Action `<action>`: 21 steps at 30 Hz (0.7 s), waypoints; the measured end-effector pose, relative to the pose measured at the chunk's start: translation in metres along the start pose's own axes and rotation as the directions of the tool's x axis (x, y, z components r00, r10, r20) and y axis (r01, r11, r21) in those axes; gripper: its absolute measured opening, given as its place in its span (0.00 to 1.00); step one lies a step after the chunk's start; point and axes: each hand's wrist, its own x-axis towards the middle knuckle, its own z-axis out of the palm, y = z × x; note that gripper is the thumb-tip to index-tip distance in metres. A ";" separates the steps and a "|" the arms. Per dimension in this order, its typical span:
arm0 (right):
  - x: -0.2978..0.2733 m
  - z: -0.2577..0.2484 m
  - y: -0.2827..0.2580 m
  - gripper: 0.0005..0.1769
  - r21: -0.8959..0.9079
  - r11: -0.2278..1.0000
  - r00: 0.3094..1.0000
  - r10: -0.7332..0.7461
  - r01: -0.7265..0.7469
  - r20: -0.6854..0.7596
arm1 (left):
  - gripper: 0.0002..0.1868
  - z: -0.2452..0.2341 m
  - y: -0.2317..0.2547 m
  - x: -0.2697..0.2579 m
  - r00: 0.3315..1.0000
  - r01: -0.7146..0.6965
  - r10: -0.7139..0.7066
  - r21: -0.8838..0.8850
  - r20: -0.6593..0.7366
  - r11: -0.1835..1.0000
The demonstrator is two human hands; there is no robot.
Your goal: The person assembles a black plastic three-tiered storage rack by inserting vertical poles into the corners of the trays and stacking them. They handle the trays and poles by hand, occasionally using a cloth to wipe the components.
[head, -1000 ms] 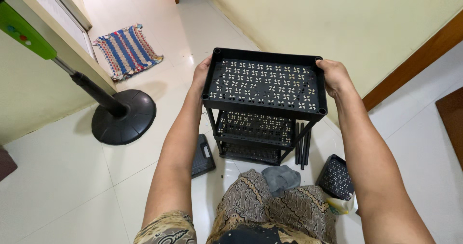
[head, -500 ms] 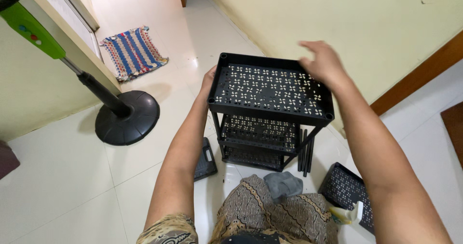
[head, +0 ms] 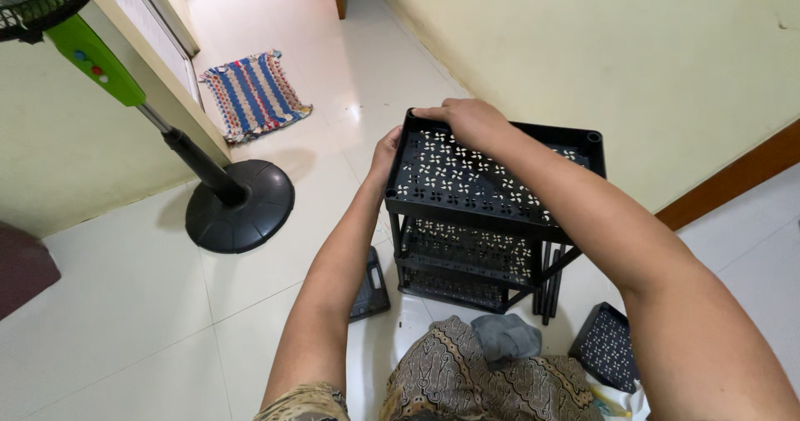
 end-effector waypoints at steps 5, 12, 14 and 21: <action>0.006 0.009 0.010 0.37 -0.019 1.000 1.000 0.004 -0.004 -0.004 | 0.10 -0.001 0.002 -0.001 0.995 0.078 -0.075 0.047 -0.062 0.996; -0.001 0.016 0.004 0.35 -0.057 0.998 0.999 0.018 -0.020 -0.037 | 0.11 -0.002 -0.002 -0.002 0.989 0.107 -0.104 0.024 -0.105 0.994; -0.002 0.013 0.004 0.35 -0.038 0.999 1.000 0.014 -0.015 -0.018 | 0.13 0.000 0.008 -0.003 0.992 0.100 -0.102 -0.027 -0.080 0.995; 0.004 0.000 0.001 0.54 0.045 0.988 0.961 0.133 -0.148 0.242 | 0.32 0.011 0.100 -0.003 0.851 0.525 -0.514 0.195 -0.108 0.829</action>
